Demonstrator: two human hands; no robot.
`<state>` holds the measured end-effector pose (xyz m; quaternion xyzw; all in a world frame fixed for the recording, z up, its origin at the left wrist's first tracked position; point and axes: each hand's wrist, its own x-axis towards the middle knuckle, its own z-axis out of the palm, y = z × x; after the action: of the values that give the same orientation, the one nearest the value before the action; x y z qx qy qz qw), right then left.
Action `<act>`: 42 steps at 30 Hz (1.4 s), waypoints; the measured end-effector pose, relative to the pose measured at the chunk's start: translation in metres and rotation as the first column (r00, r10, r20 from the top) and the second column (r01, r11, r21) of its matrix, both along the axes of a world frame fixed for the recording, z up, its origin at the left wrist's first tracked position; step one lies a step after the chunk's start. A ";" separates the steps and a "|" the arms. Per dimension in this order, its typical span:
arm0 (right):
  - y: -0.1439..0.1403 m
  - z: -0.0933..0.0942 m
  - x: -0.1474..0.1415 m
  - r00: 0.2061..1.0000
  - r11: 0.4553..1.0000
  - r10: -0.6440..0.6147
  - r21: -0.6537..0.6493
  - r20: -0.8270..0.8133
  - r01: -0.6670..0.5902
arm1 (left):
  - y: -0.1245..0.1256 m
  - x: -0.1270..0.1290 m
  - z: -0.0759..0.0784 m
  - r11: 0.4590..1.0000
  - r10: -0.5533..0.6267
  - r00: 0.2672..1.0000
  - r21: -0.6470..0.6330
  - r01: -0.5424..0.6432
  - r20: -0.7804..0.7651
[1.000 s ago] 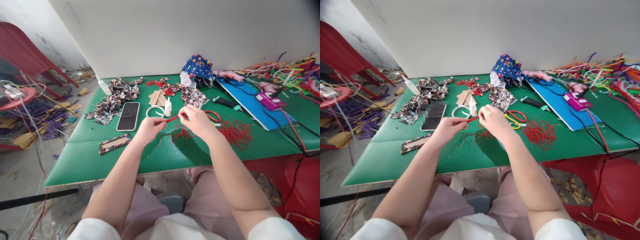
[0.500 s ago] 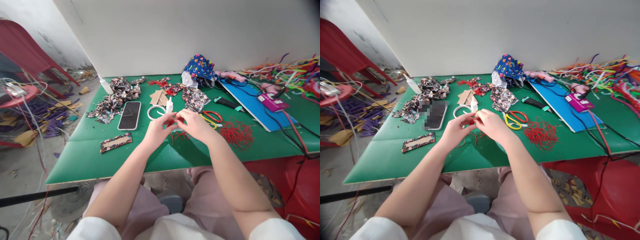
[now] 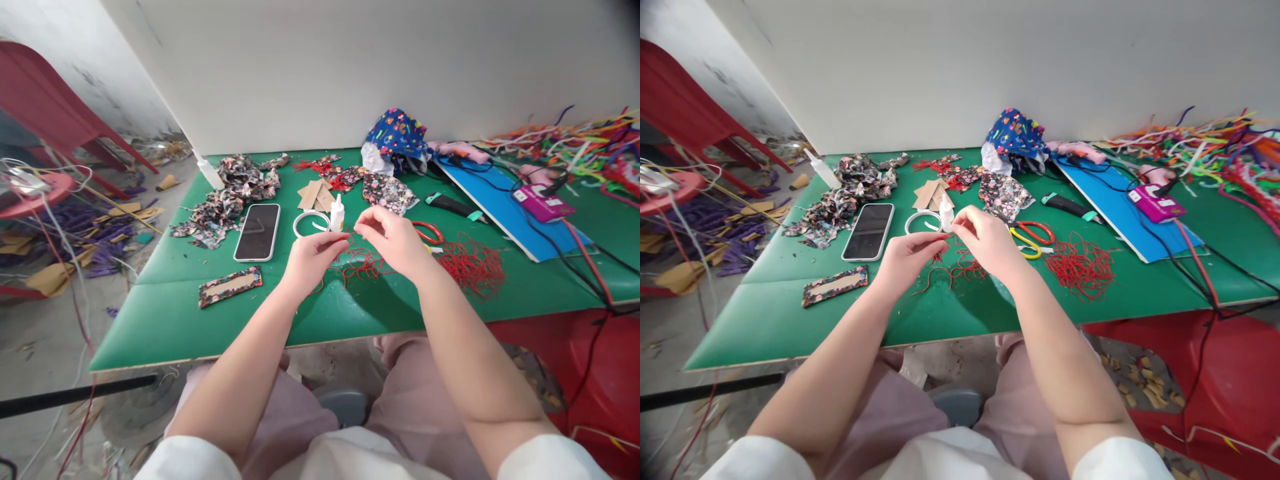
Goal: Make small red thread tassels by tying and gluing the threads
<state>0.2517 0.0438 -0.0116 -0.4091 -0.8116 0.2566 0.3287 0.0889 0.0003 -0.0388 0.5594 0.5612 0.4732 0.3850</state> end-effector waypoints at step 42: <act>-0.022 -0.002 -0.018 0.985 0.996 -0.071 0.066 0.159 0.061 | 0.005 -0.002 -0.001 0.984 0.126 0.710 -0.176 -0.002 0.693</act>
<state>0.2340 0.0216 -0.0134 -0.4450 -0.8290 0.1868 0.2828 0.0870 0.0056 -0.0399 0.2850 0.4289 0.6157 0.5965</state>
